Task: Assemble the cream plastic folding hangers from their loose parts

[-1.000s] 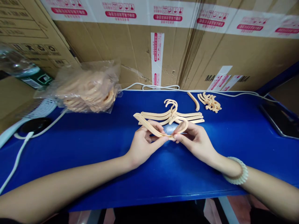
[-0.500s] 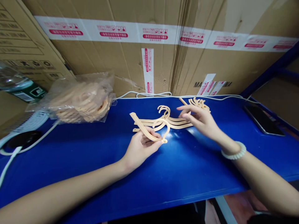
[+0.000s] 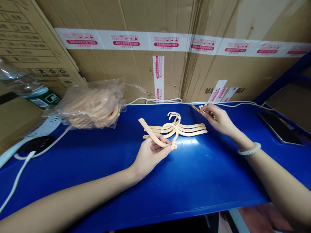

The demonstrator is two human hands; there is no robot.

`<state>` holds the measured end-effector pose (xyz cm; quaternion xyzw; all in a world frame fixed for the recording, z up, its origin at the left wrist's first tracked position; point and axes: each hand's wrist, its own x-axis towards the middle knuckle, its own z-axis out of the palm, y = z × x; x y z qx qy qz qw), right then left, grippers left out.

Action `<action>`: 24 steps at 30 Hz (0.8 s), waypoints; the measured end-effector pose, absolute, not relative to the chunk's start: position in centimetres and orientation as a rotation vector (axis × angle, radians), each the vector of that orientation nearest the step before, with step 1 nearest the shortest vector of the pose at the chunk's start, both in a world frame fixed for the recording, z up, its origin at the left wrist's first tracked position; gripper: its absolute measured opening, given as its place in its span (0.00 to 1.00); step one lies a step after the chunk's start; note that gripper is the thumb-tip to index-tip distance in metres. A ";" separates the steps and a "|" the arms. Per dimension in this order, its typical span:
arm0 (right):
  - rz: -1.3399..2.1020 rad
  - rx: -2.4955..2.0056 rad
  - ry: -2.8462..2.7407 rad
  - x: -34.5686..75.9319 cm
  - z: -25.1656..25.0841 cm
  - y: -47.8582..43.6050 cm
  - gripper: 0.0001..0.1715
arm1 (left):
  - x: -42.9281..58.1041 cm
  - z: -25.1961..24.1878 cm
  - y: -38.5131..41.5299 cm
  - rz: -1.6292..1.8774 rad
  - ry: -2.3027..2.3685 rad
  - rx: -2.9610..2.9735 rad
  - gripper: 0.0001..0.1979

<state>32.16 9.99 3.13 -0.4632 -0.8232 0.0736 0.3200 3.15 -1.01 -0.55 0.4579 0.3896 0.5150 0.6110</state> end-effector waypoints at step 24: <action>1.682 -0.977 -1.266 23.5 1.0 0.8 0.11 | 2.9 -0.6 -1.1 1.115 0.776 1.267 0.12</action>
